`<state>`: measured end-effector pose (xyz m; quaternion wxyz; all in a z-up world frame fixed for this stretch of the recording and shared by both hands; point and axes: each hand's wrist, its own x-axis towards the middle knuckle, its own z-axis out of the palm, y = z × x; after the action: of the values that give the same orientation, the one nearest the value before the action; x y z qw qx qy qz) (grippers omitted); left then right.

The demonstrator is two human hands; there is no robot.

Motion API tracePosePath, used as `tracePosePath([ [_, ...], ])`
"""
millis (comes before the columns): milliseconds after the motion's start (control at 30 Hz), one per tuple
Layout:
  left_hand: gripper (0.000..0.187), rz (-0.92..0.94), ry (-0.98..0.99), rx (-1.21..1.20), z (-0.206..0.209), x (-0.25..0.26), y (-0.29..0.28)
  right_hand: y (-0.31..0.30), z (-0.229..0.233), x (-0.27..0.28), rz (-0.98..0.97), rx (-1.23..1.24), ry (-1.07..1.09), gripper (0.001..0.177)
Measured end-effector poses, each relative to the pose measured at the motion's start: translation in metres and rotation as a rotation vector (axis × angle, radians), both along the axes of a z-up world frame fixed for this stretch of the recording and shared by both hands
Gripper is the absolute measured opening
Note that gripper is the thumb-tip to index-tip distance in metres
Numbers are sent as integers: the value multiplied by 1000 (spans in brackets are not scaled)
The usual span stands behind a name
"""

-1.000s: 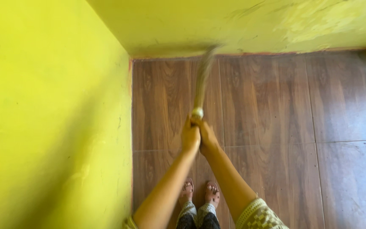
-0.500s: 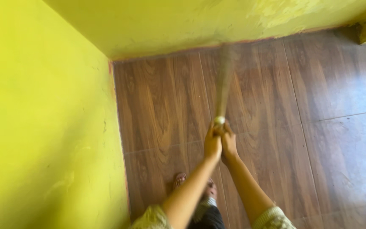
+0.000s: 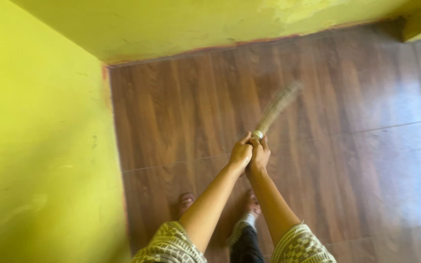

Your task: The person sweeps the wood-look tiled floor using a small hand-held broom, moving the broom in short strokes across the surface while walking around a parked motorcycle and a shoe rack.

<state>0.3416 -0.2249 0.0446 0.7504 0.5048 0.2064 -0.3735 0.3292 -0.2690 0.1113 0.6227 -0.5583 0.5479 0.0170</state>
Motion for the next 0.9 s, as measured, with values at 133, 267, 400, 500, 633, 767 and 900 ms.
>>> tracePosePath([
  [133, 38, 259, -336, 235, -10, -13, -48, -53, 2, 8, 362, 246, -172, 36],
  [267, 39, 527, -274, 506, -25, 2, -72, -84, -33, 41, 517, 375, -79, 37],
  [400, 40, 253, 42, 288, -24, 47, -86, -100, -45, 50, 385, 382, -112, 39],
  [500, 41, -66, 144, 28, -6, 59, -109, -119, -21, 52, 82, 132, 21, 44],
  [633, 42, -151, -154, 112, 16, 20, -156, -159, -12, 21, -74, -37, -86, 52],
  [767, 39, 117, -219, 251, -3, -13, -169, -177, -46, -8, 402, 57, -191, 46],
  [900, 43, 505, -189, 525, -35, -56, -169, -175, -60, -35, 443, 427, -183, 47],
])
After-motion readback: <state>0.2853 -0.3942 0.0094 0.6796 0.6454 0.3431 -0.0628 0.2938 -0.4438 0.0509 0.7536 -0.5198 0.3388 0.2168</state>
